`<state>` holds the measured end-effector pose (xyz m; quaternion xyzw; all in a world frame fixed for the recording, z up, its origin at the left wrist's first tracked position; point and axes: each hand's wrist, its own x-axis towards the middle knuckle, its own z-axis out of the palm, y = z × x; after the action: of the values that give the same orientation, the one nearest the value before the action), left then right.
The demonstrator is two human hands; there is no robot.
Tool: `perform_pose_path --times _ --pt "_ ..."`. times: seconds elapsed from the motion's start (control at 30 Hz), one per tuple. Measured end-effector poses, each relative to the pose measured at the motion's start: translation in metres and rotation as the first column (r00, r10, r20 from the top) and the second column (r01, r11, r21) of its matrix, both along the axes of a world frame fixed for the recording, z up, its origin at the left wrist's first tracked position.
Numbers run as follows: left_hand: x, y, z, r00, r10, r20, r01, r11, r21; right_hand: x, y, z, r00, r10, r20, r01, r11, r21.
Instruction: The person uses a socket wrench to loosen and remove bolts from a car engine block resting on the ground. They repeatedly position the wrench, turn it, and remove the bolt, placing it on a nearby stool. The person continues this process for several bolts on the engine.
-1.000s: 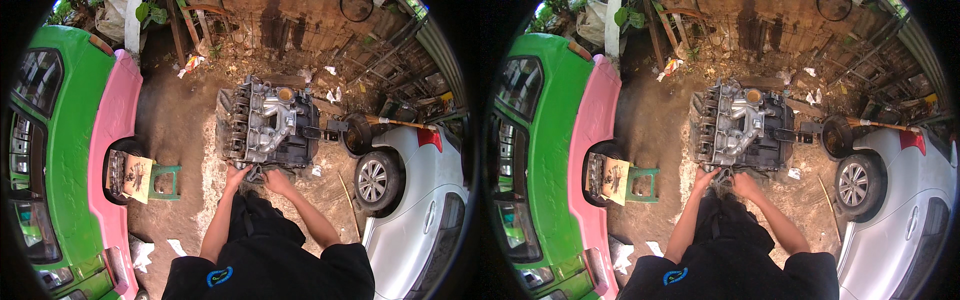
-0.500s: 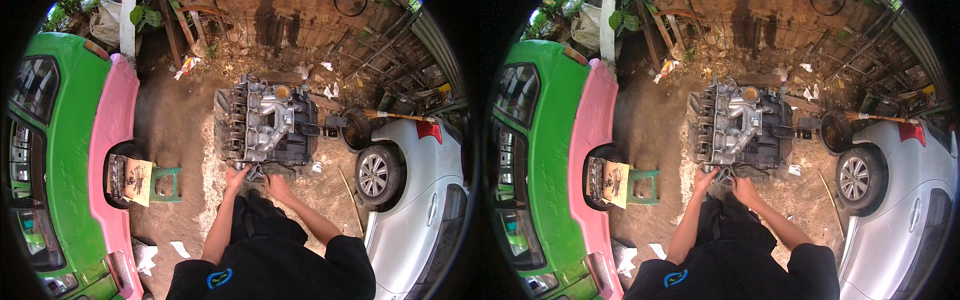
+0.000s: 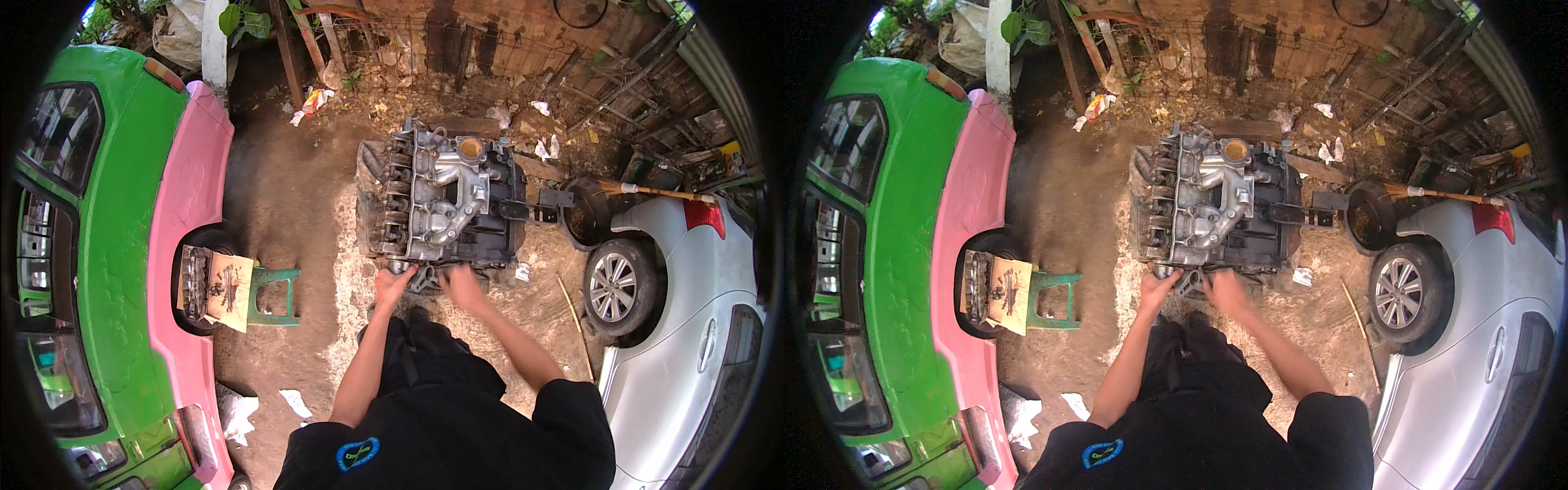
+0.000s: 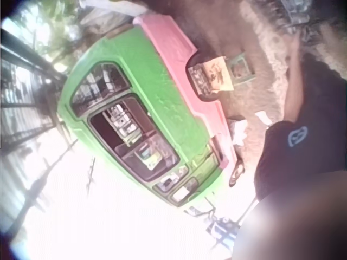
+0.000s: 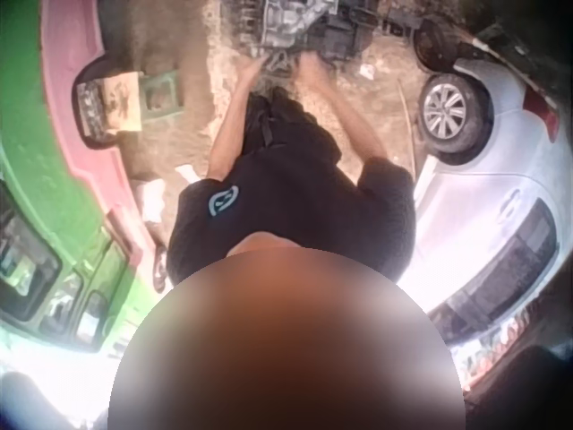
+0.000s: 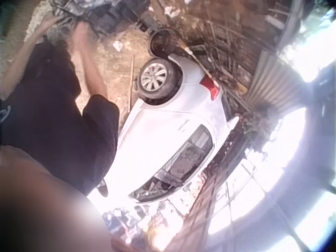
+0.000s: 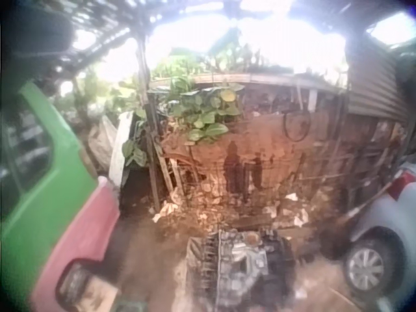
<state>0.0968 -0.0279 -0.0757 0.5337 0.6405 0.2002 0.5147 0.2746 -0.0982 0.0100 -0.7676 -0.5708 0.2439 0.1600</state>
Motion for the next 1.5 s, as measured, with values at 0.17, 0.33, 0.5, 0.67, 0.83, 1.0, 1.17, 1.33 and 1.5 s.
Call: perform_pose_path --times 0.17,0.33,0.5,0.67,0.83,1.0,1.17,1.33,1.5 --pt "0.002 -0.009 0.003 0.989 0.092 0.117 -0.068 0.978 -0.195 0.052 0.039 0.000 0.996 0.068 0.060 -0.068 0.998 0.013" --pt "0.005 -0.016 0.006 0.993 0.062 -0.102 -0.070 0.994 -0.080 0.028 0.000 -0.008 0.997 -0.071 -0.016 0.072 0.997 0.020" --pt "-0.011 -0.041 0.005 0.997 0.073 0.028 -0.075 0.993 0.091 -0.005 -0.027 -0.010 0.987 -0.112 -0.113 0.128 0.981 0.149" --pt "-0.031 -0.071 0.004 0.990 0.077 0.120 -0.097 0.980 0.173 -0.026 -0.043 -0.008 0.981 -0.132 -0.142 0.151 0.979 0.134" --pt "-0.049 -0.084 0.028 0.868 0.131 0.479 -0.232 0.960 0.158 -0.031 -0.047 0.010 0.940 -0.103 -0.324 0.135 0.988 0.076" --pt "-0.080 -0.093 0.063 0.679 0.169 0.715 -0.331 0.939 0.092 -0.046 -0.046 0.022 0.890 -0.044 -0.454 0.123 0.982 0.146" --pt "-0.114 -0.107 0.082 0.628 0.229 0.744 -0.492 0.857 0.151 -0.066 -0.029 0.016 0.847 0.079 -0.526 -0.018 0.992 0.121" --pt "-0.161 -0.114 0.095 0.568 0.311 0.762 -0.673 0.709 0.213 -0.103 -0.019 0.014 0.765 0.084 -0.639 0.002 0.991 0.133" --pt "-0.238 -0.133 0.105 0.519 0.493 0.698 -0.807 0.551 0.212 -0.144 -0.016 0.031 0.778 0.183 -0.601 -0.109 0.981 0.157"
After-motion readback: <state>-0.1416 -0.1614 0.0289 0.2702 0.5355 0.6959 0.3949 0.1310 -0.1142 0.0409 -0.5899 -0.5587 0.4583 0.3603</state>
